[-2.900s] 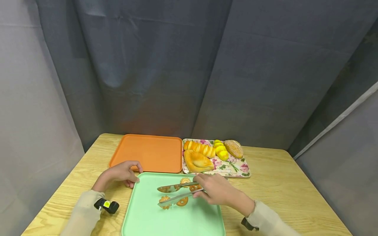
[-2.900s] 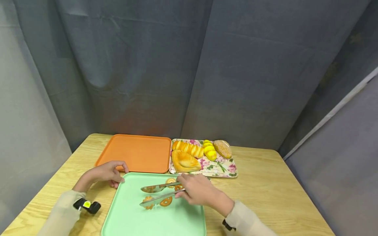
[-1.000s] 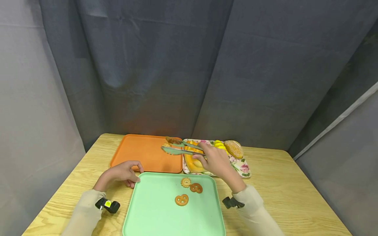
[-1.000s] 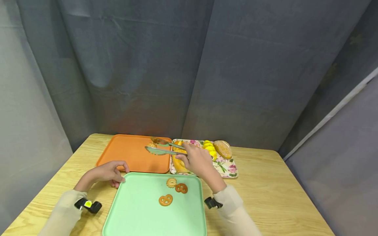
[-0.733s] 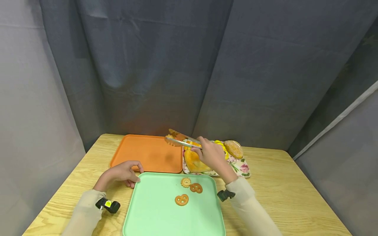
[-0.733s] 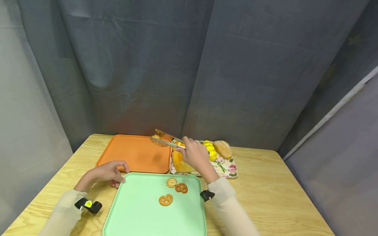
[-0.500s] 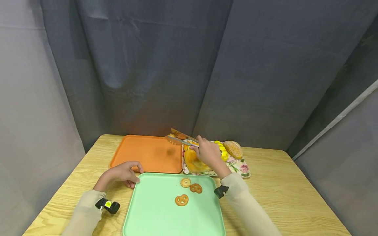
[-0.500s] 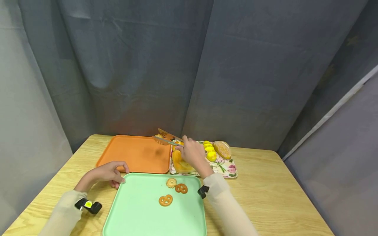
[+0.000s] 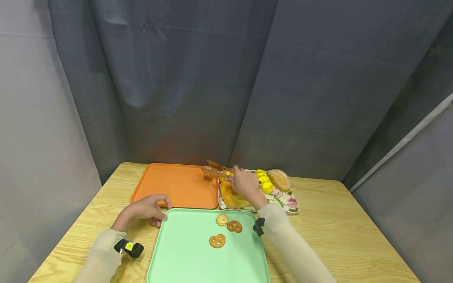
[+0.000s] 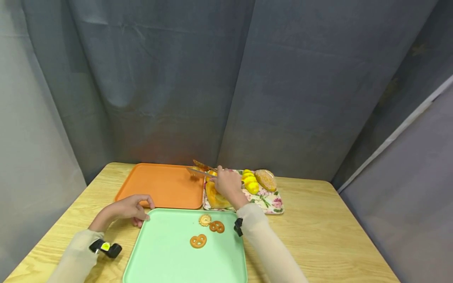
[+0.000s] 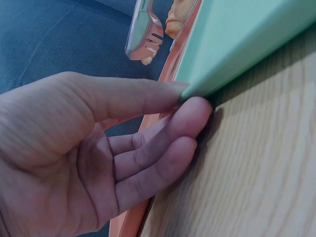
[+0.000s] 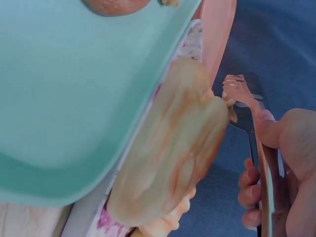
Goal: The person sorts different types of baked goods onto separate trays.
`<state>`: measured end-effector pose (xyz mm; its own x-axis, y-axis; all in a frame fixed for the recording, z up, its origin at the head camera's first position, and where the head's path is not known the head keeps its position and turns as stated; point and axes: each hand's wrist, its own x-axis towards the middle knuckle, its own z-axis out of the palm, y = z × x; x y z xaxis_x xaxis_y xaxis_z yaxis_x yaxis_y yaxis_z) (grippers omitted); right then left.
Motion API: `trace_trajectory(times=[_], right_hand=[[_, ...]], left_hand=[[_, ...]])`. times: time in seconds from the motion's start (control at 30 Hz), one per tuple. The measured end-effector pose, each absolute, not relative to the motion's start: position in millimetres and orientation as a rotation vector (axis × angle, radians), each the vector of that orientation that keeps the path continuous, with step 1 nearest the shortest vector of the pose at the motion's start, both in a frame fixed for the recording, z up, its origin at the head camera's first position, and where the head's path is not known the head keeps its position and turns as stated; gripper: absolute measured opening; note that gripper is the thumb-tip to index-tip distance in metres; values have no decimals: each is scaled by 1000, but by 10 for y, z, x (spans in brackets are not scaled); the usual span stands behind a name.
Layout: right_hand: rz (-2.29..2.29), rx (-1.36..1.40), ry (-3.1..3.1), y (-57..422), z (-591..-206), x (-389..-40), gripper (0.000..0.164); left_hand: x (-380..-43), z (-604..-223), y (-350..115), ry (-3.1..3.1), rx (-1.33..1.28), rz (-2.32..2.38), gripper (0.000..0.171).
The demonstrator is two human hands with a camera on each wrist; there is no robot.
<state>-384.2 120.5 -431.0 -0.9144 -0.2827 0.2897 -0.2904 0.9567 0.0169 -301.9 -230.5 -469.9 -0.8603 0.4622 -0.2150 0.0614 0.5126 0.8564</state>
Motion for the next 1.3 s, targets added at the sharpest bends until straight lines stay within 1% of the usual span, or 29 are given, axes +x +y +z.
trace_trajectory(times=[0.47,0.8,1.0,1.3], right_hand=[[-72,367,-2884,1150,-4393,-3923,44],[-93,356,-2889,1143,-4360,-3921,46],[-95,399,-2889,1171,-4329,-3878,43],[-114,517,-2793,1279,-4271,-3719,44]], left_hand=[[-3000,-4668,-2281,2332,443,1303,26],[-2977,-4641,-2263,2332,451,1312,26],[-2980,-4639,-2267,2335,452,1307,26],[-2988,-4661,-2297,2347,453,1284,25]])
